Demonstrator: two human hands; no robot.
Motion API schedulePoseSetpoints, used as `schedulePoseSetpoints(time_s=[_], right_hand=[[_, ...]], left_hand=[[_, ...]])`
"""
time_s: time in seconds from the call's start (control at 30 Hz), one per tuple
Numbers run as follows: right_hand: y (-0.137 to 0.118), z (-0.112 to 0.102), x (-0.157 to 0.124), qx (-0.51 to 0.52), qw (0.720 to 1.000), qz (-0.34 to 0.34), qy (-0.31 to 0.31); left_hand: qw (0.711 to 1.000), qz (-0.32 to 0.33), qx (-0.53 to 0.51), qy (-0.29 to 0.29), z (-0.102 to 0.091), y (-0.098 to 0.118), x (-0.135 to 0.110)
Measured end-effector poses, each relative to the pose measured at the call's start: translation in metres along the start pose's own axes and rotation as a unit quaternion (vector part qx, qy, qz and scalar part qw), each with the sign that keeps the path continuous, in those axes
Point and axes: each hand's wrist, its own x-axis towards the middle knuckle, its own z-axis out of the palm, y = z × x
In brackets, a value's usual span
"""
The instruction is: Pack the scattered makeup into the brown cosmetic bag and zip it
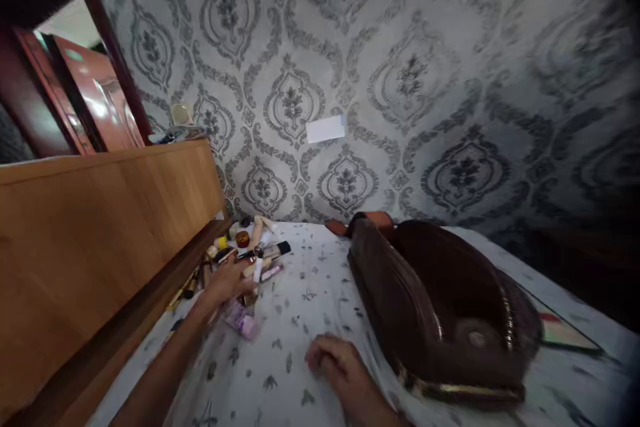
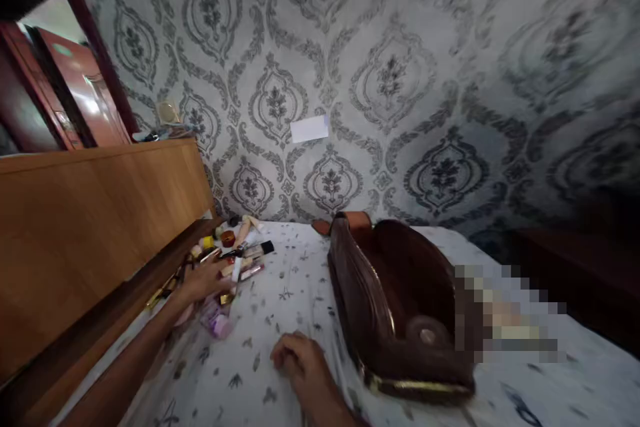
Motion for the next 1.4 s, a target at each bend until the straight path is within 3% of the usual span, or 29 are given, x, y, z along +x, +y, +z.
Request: schedulePoseSetpoints(time_s=[0.2,0.37,0.53,0.7,0.9,1.0,1.1,1.17,1.3,1.4], right_hand=[[0.004,0.002,0.0,-0.023,1.0,-0.005,-0.001],[0.007,0.002,0.001,-0.027,1.0,-0.006,-0.001],[0.0,0.0,0.004,-0.029,0.999,0.004,-0.021],[-0.002,-0.001,0.004,-0.028,0.999,-0.002,-0.028],[-0.001,-0.001,0.004,-0.044,0.998,-0.011,-0.034],[-0.002,-0.001,0.005,-0.051,0.998,-0.008,-0.04],[-0.004,0.0,0.005,-0.054,0.998,-0.006,-0.042],[-0.005,0.0,0.005,-0.056,0.997,-0.003,-0.044],[-0.006,-0.001,0.005,-0.055,0.998,-0.008,-0.042],[-0.005,-0.001,0.006,-0.053,0.997,-0.015,-0.046]], left_hand=[[0.995,0.03,0.085,0.049,0.011,0.006,-0.037],[0.992,0.048,0.099,0.057,0.002,0.011,-0.066],[0.989,0.112,0.074,0.061,-0.005,0.006,-0.092],[0.985,0.149,-0.002,0.089,0.017,-0.008,-0.114],[0.969,0.142,0.073,0.19,0.037,-0.025,-0.122],[0.968,0.065,0.099,0.223,0.037,-0.035,-0.116],[0.977,-0.039,0.105,0.181,0.032,-0.046,-0.105],[0.984,-0.067,0.099,0.136,0.027,-0.052,-0.097],[0.995,-0.009,0.082,0.063,0.014,-0.054,-0.082],[0.997,0.021,0.054,0.045,0.007,-0.05,-0.076]])
